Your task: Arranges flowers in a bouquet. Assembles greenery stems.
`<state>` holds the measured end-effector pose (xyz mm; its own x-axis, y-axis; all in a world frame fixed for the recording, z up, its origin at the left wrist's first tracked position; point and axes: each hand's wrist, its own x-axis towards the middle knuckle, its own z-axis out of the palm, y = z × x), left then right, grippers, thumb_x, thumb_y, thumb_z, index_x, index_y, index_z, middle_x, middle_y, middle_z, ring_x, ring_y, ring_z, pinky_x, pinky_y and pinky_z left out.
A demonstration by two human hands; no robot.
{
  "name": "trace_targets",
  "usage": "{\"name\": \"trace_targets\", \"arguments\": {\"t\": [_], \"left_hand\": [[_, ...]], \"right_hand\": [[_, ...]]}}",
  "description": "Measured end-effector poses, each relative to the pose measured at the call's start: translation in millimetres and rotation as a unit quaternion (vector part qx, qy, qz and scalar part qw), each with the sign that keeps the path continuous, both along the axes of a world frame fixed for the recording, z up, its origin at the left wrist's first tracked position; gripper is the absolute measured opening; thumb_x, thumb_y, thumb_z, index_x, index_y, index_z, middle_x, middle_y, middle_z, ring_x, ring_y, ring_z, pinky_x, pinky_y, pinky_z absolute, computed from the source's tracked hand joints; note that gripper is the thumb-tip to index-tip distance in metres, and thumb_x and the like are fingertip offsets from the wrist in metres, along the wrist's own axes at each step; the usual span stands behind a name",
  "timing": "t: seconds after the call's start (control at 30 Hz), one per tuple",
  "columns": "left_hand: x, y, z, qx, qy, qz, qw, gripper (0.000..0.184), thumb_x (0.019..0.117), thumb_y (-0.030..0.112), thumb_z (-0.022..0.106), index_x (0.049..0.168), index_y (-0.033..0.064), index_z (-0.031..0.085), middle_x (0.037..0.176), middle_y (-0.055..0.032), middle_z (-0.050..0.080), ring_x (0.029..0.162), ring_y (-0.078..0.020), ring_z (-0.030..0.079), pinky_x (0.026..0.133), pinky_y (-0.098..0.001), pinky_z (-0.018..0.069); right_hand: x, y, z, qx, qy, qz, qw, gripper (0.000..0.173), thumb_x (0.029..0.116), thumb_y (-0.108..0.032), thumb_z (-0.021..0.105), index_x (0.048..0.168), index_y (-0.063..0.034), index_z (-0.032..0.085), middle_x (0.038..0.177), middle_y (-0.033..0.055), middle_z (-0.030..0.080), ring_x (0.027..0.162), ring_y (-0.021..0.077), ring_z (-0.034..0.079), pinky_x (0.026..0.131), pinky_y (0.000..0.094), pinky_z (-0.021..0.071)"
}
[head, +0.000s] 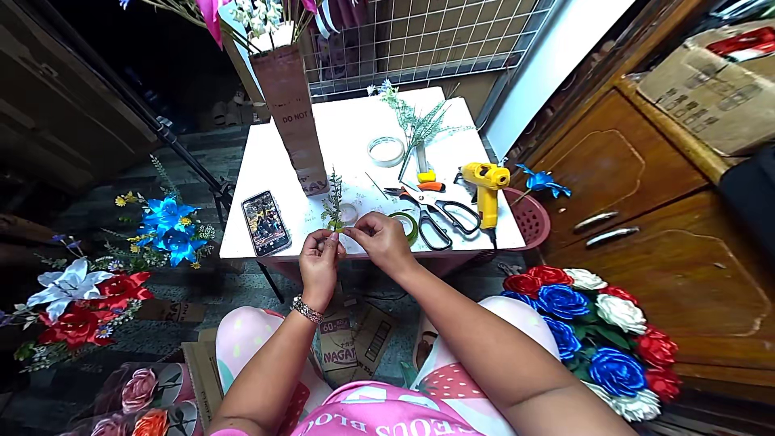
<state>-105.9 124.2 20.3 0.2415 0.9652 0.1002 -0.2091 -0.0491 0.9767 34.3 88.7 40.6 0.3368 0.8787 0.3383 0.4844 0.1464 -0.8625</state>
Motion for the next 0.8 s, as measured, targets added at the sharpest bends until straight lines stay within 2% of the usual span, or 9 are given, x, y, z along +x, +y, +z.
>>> {"name": "trace_targets", "arguments": {"t": [0.17, 0.3, 0.4, 0.53, 0.8], "left_hand": [[-2, 0, -5, 0.028, 0.003, -0.02, 0.999, 0.008, 0.101, 0.006, 0.061, 0.107, 0.01, 0.063, 0.075, 0.0025, 0.066, 0.05, 0.0009, 0.049, 0.046, -0.0132, 0.0398], [-2, 0, -6, 0.028, 0.001, -0.025, 0.999, 0.014, 0.0942, 0.003, 0.069, 0.103, 0.0131, 0.065, 0.076, 0.0036, 0.066, 0.052, 0.0009, 0.051, 0.047, -0.0137, 0.0417], [-1, 1, -2, 0.002, 0.0, -0.009, 1.0, 0.009, 0.096, 0.002, 0.067, 0.102, 0.0095, 0.067, 0.077, 0.001, 0.068, 0.051, 0.0003, 0.051, 0.046, -0.0136, 0.0414], [-1, 1, 4, -0.041, -0.018, -0.004, 0.999, 0.006, 0.0995, 0.002, 0.062, 0.102, 0.0067, 0.065, 0.078, -0.0012, 0.068, 0.049, -0.0001, 0.051, 0.046, -0.0128, 0.042], [3, -2, 1, -0.041, -0.042, -0.007, 0.998, 0.01, 0.1026, 0.002, 0.056, 0.1, 0.0066, 0.065, 0.074, -0.0001, 0.068, 0.049, 0.0002, 0.051, 0.046, -0.013, 0.0416]], "right_hand": [[2, 4, -7, 0.03, -0.03, -0.012, 0.999, 0.02, 0.0915, -0.016, 0.074, 0.081, 0.0, 0.069, 0.078, 0.0078, 0.062, 0.065, 0.0125, 0.055, 0.061, 0.0305, 0.0477], [1, 2, -6, 0.038, -0.033, -0.006, 0.999, 0.016, 0.0889, -0.009, 0.074, 0.079, 0.0016, 0.066, 0.076, 0.0091, 0.06, 0.063, 0.0137, 0.053, 0.059, 0.0304, 0.0463], [3, 3, -7, 0.053, -0.046, 0.006, 0.998, 0.02, 0.0912, -0.012, 0.074, 0.08, 0.0024, 0.067, 0.075, 0.0099, 0.059, 0.064, 0.0147, 0.054, 0.06, 0.0291, 0.0467], [6, 5, -8, 0.079, -0.073, 0.017, 0.994, 0.016, 0.0934, -0.012, 0.073, 0.087, 0.0034, 0.071, 0.079, 0.0119, 0.061, 0.066, 0.0157, 0.057, 0.063, 0.0276, 0.0503], [2, 5, -6, 0.06, -0.023, 0.001, 0.998, 0.018, 0.0923, -0.012, 0.074, 0.084, 0.0035, 0.069, 0.077, 0.0098, 0.061, 0.064, 0.0104, 0.054, 0.06, 0.0228, 0.0467]]}}
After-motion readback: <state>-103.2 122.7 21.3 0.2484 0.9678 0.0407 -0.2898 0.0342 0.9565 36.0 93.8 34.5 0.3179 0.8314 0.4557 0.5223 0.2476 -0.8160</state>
